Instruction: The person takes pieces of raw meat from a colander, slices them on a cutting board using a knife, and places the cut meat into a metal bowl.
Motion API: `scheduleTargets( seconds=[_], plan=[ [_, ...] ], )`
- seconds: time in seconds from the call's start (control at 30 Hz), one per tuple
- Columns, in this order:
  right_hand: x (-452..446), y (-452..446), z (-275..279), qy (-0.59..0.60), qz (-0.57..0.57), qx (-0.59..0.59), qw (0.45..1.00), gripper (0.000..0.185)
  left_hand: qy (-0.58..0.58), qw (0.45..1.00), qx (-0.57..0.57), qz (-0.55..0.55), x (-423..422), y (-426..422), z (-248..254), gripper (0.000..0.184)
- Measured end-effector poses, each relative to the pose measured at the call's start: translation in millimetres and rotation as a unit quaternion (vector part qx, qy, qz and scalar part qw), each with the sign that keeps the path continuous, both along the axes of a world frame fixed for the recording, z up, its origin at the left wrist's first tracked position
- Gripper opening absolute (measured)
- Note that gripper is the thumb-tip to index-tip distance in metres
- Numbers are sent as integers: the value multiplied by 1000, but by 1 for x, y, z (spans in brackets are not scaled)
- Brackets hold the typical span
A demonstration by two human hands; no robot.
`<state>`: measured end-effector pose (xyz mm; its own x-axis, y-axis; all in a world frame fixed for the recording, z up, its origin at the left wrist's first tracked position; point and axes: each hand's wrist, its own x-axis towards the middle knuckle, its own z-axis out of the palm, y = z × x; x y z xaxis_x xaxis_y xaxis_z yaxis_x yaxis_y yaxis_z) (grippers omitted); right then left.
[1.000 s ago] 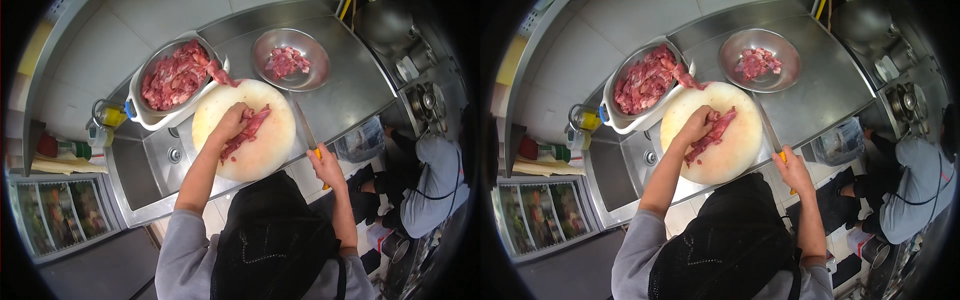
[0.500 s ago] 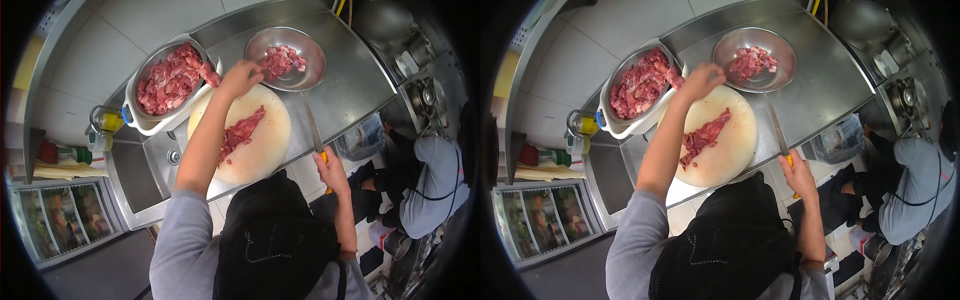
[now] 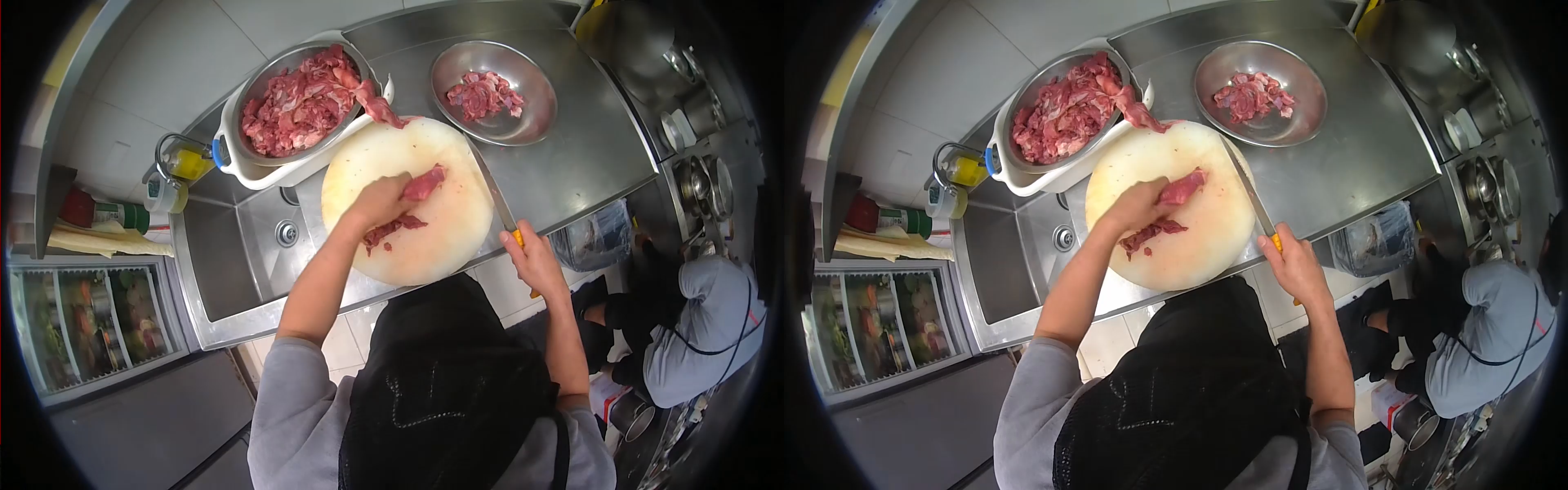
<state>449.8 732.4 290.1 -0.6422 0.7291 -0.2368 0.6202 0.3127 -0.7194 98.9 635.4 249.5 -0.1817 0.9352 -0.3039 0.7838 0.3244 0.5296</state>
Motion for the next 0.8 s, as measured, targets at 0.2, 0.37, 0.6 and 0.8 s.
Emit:
scheduleTargets(
  seconds=[0.2,0.37,0.6,0.8],
  plan=[
    [17,-5,-2,23,-51,-23,998,40,-179,967,168,74,-24,22,78,41],
    [32,-10,-10,41,-87,-20,995,41,-314,908,254,111,-10,43,123,48],
    [46,-17,-17,28,-102,-44,993,41,-422,876,194,133,21,27,9,57],
    [48,-18,-25,10,-86,-36,996,44,-410,866,181,221,39,-28,-23,48]
  ],
)
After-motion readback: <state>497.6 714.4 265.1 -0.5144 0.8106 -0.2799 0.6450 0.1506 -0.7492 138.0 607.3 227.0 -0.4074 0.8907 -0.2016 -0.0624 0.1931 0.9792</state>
